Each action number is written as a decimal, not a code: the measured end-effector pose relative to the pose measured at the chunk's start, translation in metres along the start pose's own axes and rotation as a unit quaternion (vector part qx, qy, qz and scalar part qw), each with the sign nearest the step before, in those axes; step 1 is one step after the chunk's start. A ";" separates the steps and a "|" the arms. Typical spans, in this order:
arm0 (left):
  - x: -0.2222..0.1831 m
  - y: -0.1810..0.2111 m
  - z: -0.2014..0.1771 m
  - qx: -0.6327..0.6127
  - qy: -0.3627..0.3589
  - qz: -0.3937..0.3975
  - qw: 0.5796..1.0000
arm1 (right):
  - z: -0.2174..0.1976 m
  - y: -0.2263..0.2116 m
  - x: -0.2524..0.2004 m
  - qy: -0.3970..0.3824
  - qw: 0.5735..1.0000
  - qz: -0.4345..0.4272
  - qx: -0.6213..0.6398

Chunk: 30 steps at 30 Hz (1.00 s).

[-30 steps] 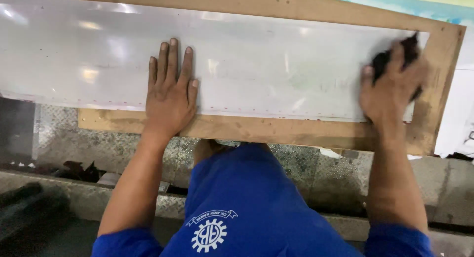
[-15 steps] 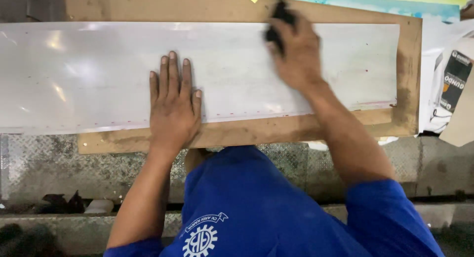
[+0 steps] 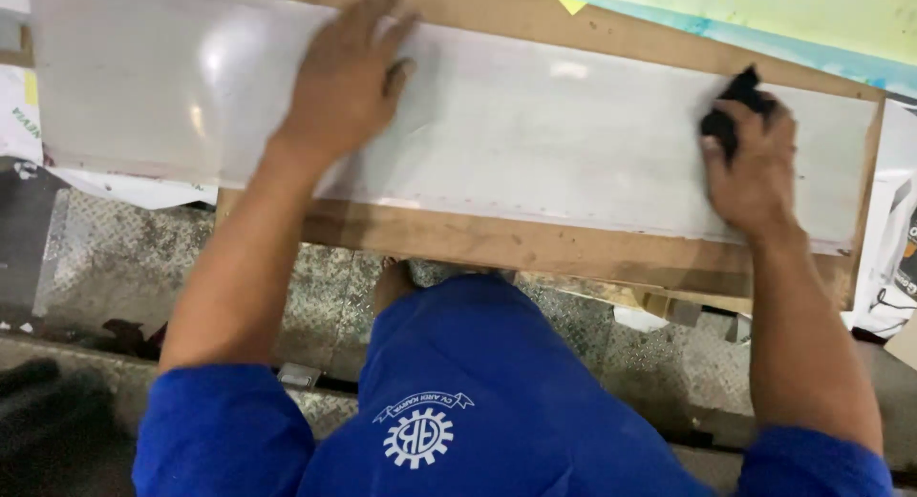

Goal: Cleaning ink residue off of flexible printing plates using a cloth.

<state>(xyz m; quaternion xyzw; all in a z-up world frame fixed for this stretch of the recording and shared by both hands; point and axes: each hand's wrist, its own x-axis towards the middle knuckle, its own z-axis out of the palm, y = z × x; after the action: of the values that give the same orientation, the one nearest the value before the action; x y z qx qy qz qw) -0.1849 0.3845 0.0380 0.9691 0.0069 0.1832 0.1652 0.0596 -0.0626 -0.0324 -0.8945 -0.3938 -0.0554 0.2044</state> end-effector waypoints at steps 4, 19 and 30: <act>0.002 -0.054 0.002 0.079 0.021 0.014 0.997 | 0.003 0.052 -0.017 0.046 0.991 0.111 -0.055; 0.051 -0.061 -0.002 0.020 -0.173 -0.160 0.972 | 0.031 -0.163 0.040 -0.029 0.984 -0.116 0.136; 0.071 -0.003 0.002 0.031 -0.317 -0.174 0.932 | 0.084 -0.122 0.039 0.163 0.958 0.222 -0.078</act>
<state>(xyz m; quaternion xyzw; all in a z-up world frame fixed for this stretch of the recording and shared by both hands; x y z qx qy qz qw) -0.1179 0.3918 0.0604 0.9651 0.1283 -0.1656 0.1575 -0.0079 0.0718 -0.0592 -0.9512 -0.1413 -0.1845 0.2029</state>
